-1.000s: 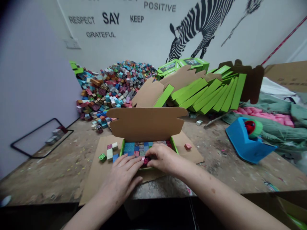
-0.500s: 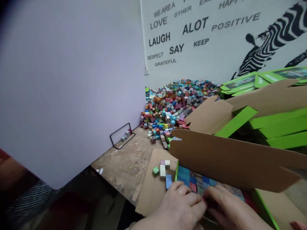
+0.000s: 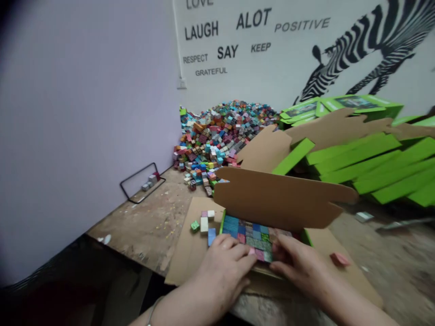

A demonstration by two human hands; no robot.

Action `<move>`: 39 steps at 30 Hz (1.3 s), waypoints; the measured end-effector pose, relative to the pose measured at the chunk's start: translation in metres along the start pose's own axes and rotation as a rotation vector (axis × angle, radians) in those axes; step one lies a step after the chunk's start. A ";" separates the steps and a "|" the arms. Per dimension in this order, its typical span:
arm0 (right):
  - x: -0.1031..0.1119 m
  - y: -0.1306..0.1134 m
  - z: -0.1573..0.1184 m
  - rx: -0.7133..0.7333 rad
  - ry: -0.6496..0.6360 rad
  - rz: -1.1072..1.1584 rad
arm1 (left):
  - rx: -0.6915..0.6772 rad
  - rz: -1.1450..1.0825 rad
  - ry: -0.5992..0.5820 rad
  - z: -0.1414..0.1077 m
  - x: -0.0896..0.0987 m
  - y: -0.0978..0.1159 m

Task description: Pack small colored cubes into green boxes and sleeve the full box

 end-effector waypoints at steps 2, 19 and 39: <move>-0.014 0.010 -0.003 -0.087 -0.141 0.059 | 0.031 -0.027 -0.016 0.000 -0.001 -0.002; -0.033 0.021 -0.009 -0.132 -0.173 0.229 | 0.007 -0.023 0.022 -0.002 0.001 0.001; -0.003 0.017 -0.021 -0.001 0.231 0.040 | 0.007 0.117 0.344 -0.038 0.064 -0.028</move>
Point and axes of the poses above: each hand's wrist, its own z-axis towards the middle knuckle, its own x-axis out of the back of the hand, y = z × x, the point moved 10 cm from there along z, towards the middle knuckle, and after that the axes turned 9 degrees about -z, right-handed, at the moved point
